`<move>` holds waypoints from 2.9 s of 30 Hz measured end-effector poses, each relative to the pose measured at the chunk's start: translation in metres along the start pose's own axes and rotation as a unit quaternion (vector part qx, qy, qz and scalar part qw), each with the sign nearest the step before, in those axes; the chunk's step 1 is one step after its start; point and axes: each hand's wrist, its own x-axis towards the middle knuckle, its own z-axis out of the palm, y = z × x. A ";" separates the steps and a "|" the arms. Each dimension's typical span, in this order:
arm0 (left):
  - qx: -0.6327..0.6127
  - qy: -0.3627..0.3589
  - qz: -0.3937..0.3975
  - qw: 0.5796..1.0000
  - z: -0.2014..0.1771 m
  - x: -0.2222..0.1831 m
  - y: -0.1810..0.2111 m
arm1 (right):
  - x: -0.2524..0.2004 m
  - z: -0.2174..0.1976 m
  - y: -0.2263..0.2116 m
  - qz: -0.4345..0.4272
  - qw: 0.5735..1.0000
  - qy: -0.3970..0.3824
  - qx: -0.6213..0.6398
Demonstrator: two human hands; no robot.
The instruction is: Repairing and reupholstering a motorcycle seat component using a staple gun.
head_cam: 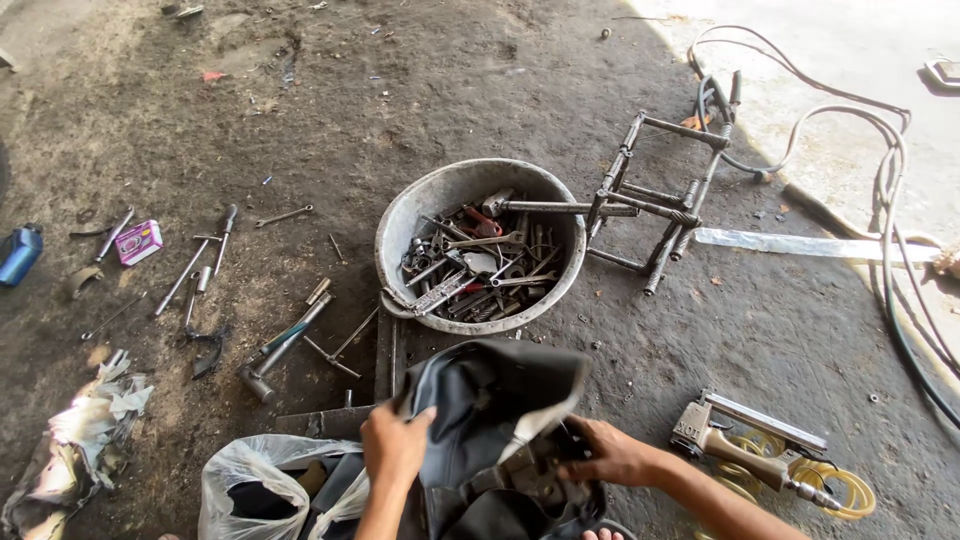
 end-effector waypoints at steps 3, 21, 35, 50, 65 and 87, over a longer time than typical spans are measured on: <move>-0.002 -0.013 0.145 0.989 -0.011 -0.011 0.051 | 0.004 -0.024 0.052 -0.052 0.990 -0.121 -0.057; 0.065 -0.099 0.503 0.856 -0.002 -0.073 0.081 | -0.012 -0.040 -0.076 -0.287 0.933 0.130 -0.176; -0.025 -0.345 0.274 0.898 0.114 -0.034 0.049 | 0.000 -0.038 0.088 -0.089 0.985 0.123 0.081; -0.220 -0.189 0.391 0.874 0.134 -0.064 0.034 | -0.002 0.020 0.093 -0.122 0.918 0.328 0.187; -0.239 -0.215 0.511 0.797 0.099 -0.095 0.029 | -0.048 0.028 0.090 -0.290 0.856 0.371 -0.211; 0.115 -0.038 0.576 0.808 0.123 -0.111 -0.038 | 0.007 -0.025 0.030 -0.297 0.930 -0.028 -0.216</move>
